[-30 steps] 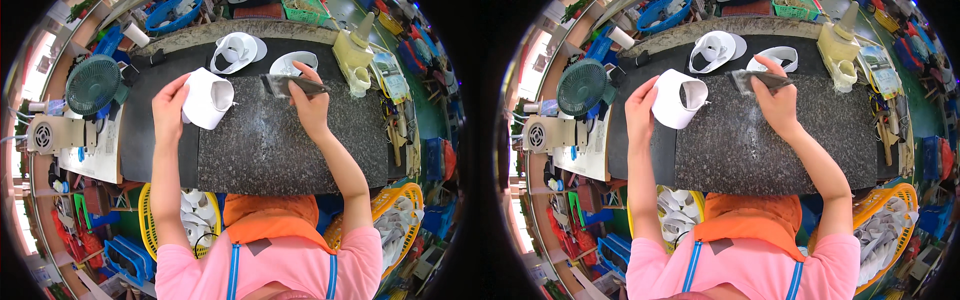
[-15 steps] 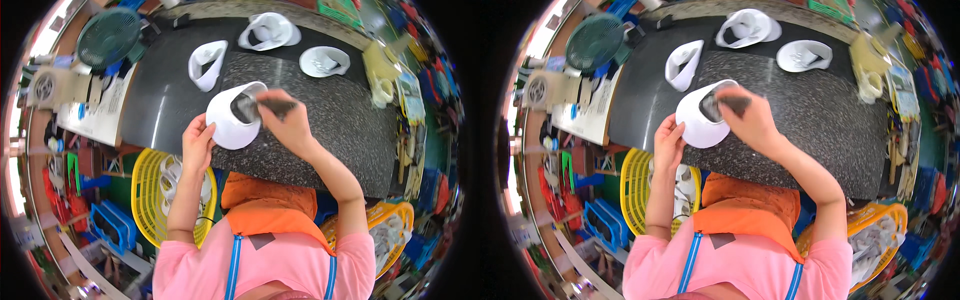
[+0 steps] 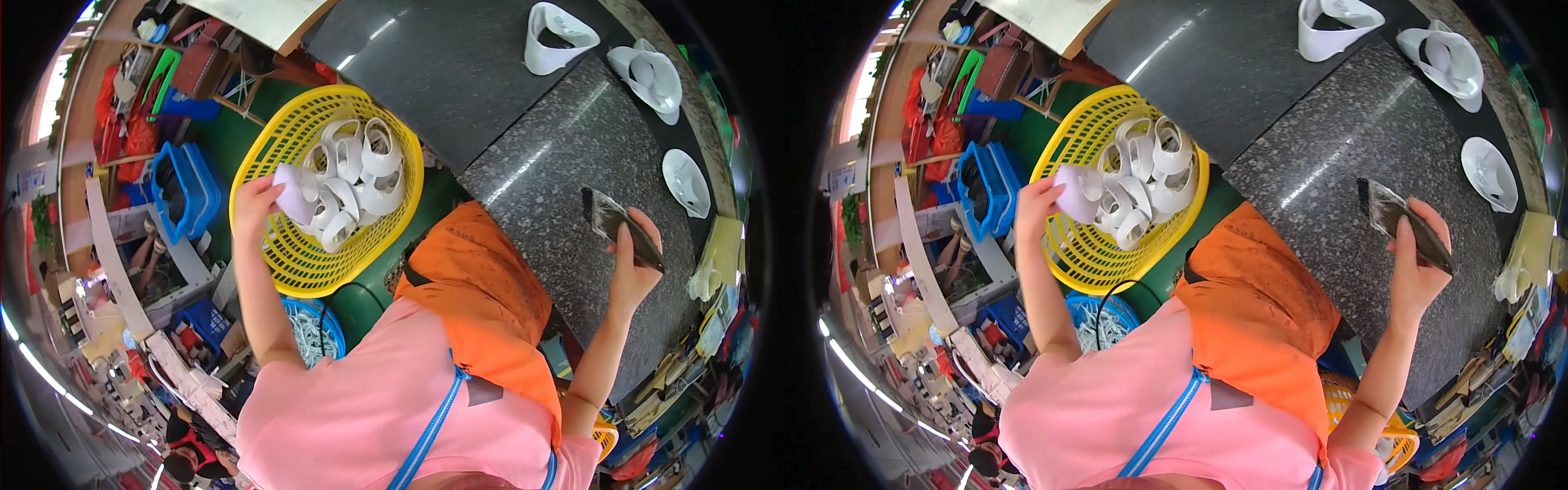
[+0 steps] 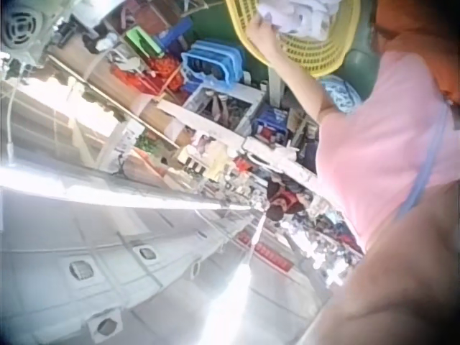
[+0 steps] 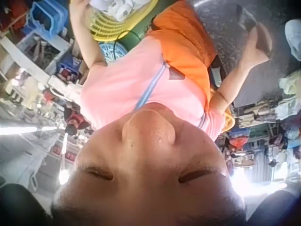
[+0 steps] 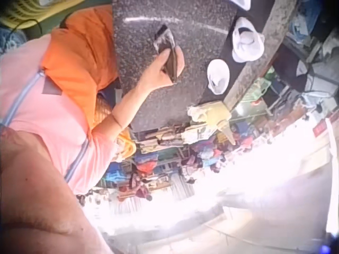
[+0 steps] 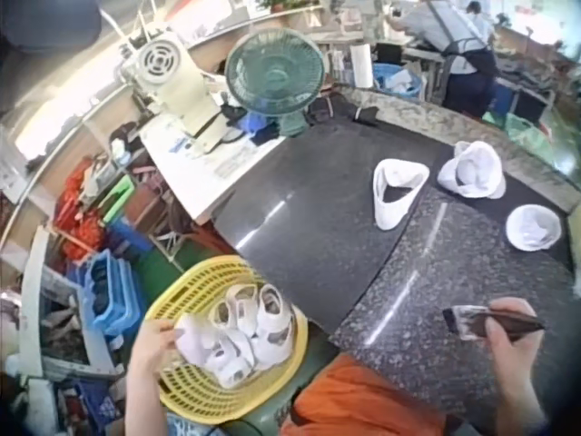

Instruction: The person applies adhesive to shoe parts using a handheld applicator, wipes the table surface with a piece of material, checks a label, and sorts shoe components into a basket.

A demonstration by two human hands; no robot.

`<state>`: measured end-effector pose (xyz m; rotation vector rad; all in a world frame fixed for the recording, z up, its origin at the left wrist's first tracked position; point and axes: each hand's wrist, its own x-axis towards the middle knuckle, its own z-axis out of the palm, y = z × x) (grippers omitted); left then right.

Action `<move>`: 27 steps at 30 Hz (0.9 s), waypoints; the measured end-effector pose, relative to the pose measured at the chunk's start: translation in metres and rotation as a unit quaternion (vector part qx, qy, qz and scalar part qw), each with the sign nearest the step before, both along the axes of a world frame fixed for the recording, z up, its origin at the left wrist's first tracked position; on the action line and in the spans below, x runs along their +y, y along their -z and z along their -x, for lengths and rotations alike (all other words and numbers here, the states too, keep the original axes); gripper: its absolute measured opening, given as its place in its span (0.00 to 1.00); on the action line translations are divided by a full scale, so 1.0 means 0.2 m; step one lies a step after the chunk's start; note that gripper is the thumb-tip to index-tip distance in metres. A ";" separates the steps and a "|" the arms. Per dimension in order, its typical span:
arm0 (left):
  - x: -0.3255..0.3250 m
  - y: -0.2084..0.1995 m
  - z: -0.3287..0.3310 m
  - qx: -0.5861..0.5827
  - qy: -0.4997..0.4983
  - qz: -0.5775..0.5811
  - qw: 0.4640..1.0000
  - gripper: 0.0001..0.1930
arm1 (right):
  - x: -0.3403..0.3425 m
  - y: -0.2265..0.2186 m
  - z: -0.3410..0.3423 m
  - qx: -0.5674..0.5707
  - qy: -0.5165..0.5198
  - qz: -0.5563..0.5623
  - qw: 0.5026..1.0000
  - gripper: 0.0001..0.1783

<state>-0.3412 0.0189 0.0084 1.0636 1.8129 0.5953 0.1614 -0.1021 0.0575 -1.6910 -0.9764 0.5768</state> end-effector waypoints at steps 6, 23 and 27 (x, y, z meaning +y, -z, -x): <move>0.09 0.80 0.30 -0.011 -0.208 -0.057 0.976 0.12 | -0.10 0.02 0.02 -0.035 0.032 0.004 0.999 0.12; -0.31 1.49 0.78 -0.398 -0.482 -0.213 0.752 0.19 | -0.30 0.02 0.03 -0.161 0.117 0.058 0.978 0.14; -0.38 1.71 0.72 -0.372 -0.591 -0.014 0.715 0.20 | -0.30 0.03 0.06 -0.159 0.104 0.068 0.979 0.14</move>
